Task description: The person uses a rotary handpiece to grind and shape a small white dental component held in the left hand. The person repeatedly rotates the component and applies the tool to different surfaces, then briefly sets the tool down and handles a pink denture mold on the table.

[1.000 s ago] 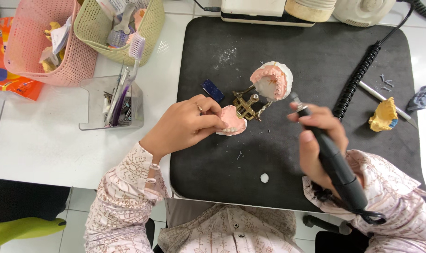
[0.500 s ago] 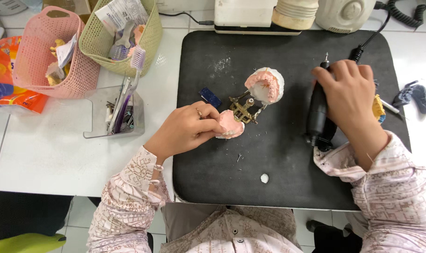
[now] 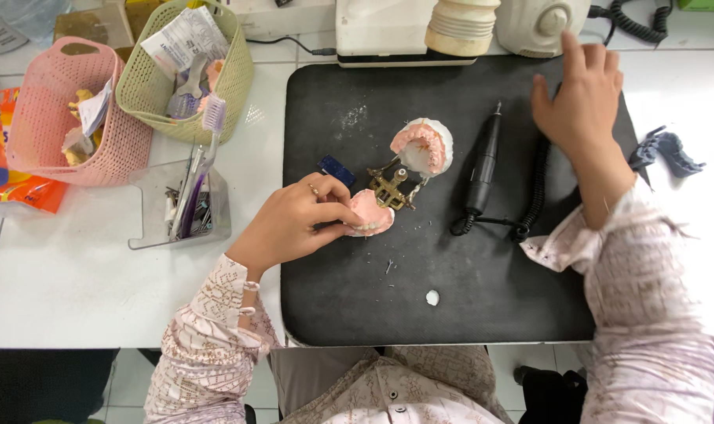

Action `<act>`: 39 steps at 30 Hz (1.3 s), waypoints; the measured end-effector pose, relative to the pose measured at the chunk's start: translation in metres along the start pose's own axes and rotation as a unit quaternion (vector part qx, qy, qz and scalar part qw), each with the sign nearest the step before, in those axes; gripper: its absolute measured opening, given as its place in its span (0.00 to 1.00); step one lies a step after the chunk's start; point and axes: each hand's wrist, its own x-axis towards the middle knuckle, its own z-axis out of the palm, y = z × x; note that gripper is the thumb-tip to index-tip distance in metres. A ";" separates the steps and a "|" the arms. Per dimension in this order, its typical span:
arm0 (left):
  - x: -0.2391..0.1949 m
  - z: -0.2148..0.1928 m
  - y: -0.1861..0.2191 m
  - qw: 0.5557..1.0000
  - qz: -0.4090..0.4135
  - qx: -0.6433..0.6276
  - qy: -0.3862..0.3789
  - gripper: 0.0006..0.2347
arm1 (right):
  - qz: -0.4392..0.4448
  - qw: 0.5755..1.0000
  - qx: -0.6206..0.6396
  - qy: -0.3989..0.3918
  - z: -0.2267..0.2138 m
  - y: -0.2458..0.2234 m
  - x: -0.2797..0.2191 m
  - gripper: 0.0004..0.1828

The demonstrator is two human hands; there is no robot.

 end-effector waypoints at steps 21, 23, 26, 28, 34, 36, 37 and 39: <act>-0.002 0.005 -0.011 0.998 -0.029 -0.049 -0.019 0.08 | -0.011 0.994 0.079 0.076 0.015 -0.016 0.039 0.16; -0.002 0.006 -0.012 0.998 -0.031 -0.043 -0.023 0.08 | 0.000 0.989 0.123 0.076 -0.007 -0.028 0.046 0.13; -0.003 0.007 -0.015 0.998 -0.037 -0.048 -0.028 0.08 | 0.005 0.976 0.208 0.059 -0.047 -0.053 0.051 0.06; -0.004 0.008 -0.016 0.997 -0.035 -0.063 -0.027 0.08 | -0.004 0.979 0.204 0.013 -0.070 -0.075 0.047 0.07; -0.004 0.008 -0.019 0.986 -0.063 -0.144 -0.051 0.12 | -0.112 0.965 0.234 -0.032 -0.127 -0.146 0.010 0.08; -0.005 0.004 -0.026 0.977 -0.036 -0.205 -0.035 0.14 | -0.101 0.962 0.246 -0.058 -0.135 -0.165 -0.003 0.09; -0.006 0.002 -0.030 0.971 -0.022 -0.236 -0.029 0.16 | -0.106 0.960 0.255 -0.053 -0.135 -0.171 -0.008 0.10; -0.006 0.000 -0.037 0.986 -0.046 -0.161 0.021 0.18 | -0.117 0.955 0.270 -0.041 -0.134 -0.179 -0.014 0.11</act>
